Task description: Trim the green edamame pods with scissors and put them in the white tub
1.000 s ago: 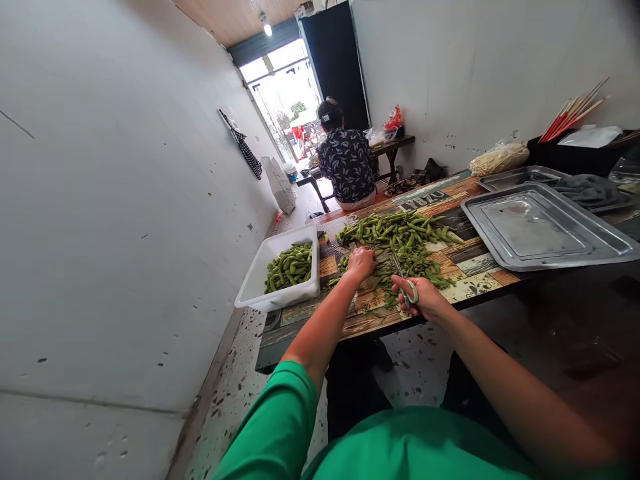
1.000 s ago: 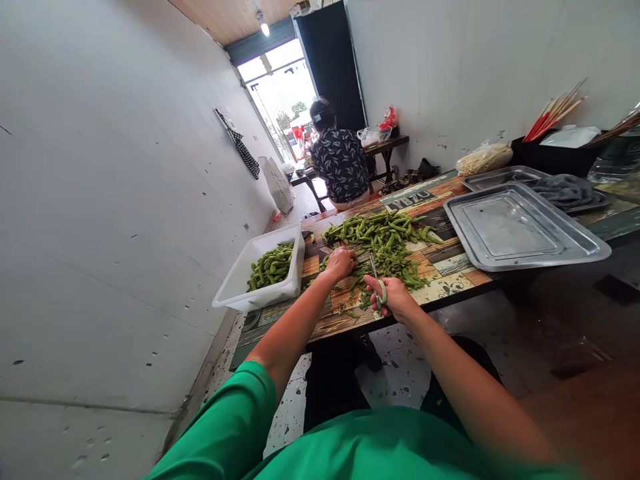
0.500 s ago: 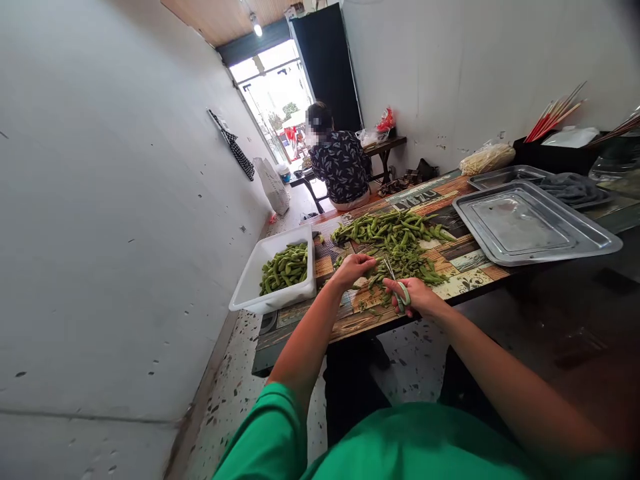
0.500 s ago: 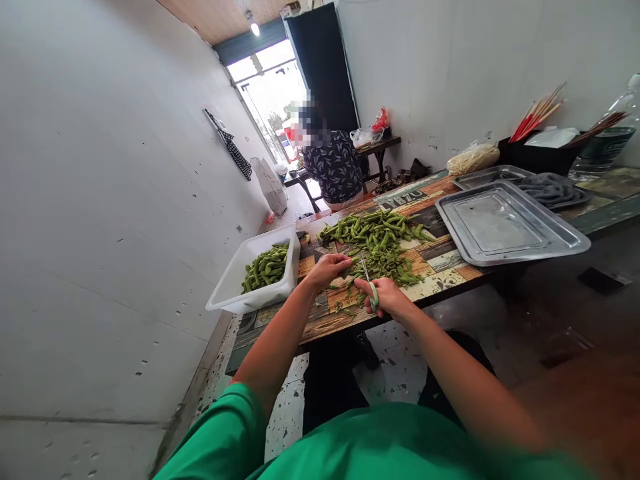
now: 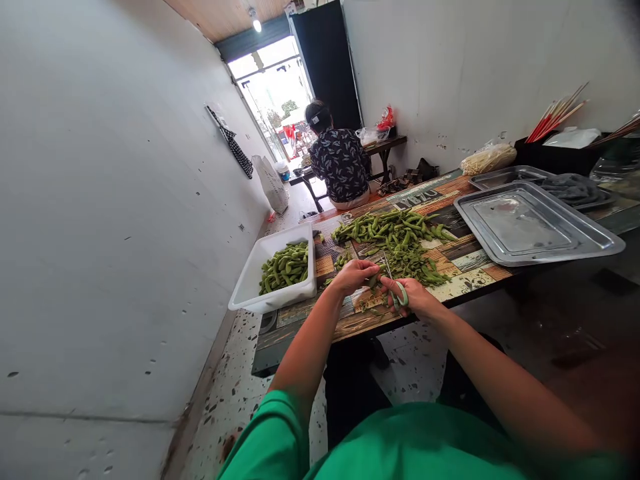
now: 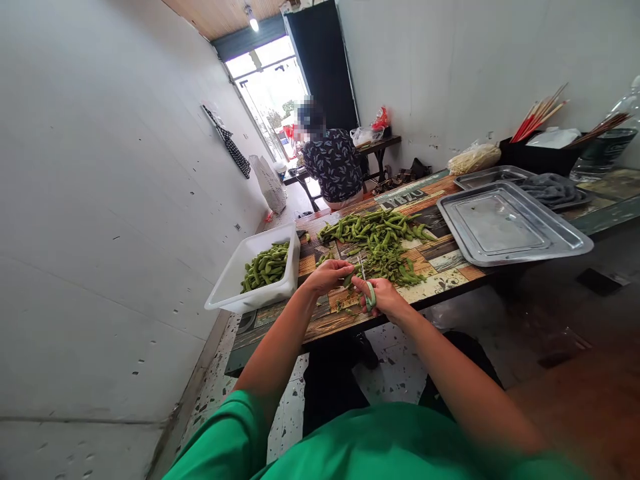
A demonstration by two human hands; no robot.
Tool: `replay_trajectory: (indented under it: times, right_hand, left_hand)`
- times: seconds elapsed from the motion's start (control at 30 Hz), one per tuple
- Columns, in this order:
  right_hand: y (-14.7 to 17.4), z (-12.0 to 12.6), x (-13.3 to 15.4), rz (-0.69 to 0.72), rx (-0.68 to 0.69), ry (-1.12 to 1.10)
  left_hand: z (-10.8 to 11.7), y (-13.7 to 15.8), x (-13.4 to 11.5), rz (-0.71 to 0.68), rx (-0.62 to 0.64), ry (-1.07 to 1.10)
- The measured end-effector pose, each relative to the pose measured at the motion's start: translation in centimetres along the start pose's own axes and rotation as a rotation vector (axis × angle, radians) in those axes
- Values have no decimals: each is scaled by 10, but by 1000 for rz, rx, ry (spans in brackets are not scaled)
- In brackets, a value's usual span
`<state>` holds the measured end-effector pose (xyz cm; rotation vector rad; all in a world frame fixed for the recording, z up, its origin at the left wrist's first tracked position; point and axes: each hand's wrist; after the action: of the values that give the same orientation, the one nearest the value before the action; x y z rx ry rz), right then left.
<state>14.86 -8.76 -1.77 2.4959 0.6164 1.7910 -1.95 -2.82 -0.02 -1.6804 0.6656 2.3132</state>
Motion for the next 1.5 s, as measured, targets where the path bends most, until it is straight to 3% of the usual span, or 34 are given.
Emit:
replay_trajectory:
  times: [0.2,0.4,0.53,0.73,1.07,1.13,1.17,1.27,1.33,1.4,1.5]
  right_hand:
    - [-1,0,1,12,-57,15]
    - [2,5,-3,-36,-15,-102]
    - [5,2,-3,-21,-14,-80]
    - [8,-4,6,16,-44,-80]
    - [8,-5,8,68,-79,-12]
    - [8,-3,8,62,-81,10]
    - [8,-1,8,61,-82,14]
    - [9,11,7,79,-120,-26]
    - [8,20,6,102,-160,-76]
    - [7,27,4,115,-173,-118]
    - [4,31,2,106,-180,-148]
  left_hand:
    - [5,0,2,46,4,67]
    - [0,-2,-5,58,-212,420]
    - [-8,-3,-8,19,-292,543]
    - [-14,-1,-11,-24,-384,592]
    - [-21,2,-9,-38,-370,558]
    - [-15,6,-10,-63,-448,460]
    - [-8,10,-12,-94,-546,359]
    - [28,30,-20,-192,-1066,-167]
    - [55,45,-26,-160,-1351,-577]
    - [71,53,-29,-36,-1440,-895]
    - [62,44,-26,40,-1295,-1174]
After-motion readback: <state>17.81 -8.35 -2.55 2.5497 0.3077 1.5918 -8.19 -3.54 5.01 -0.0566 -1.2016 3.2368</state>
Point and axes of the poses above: each hand's wrist, its own y-axis away from the middle knuckle, its own z-axis out of the back of the hand, x = y × z, and after that the axes turned 14 degrees about -y, right-handed
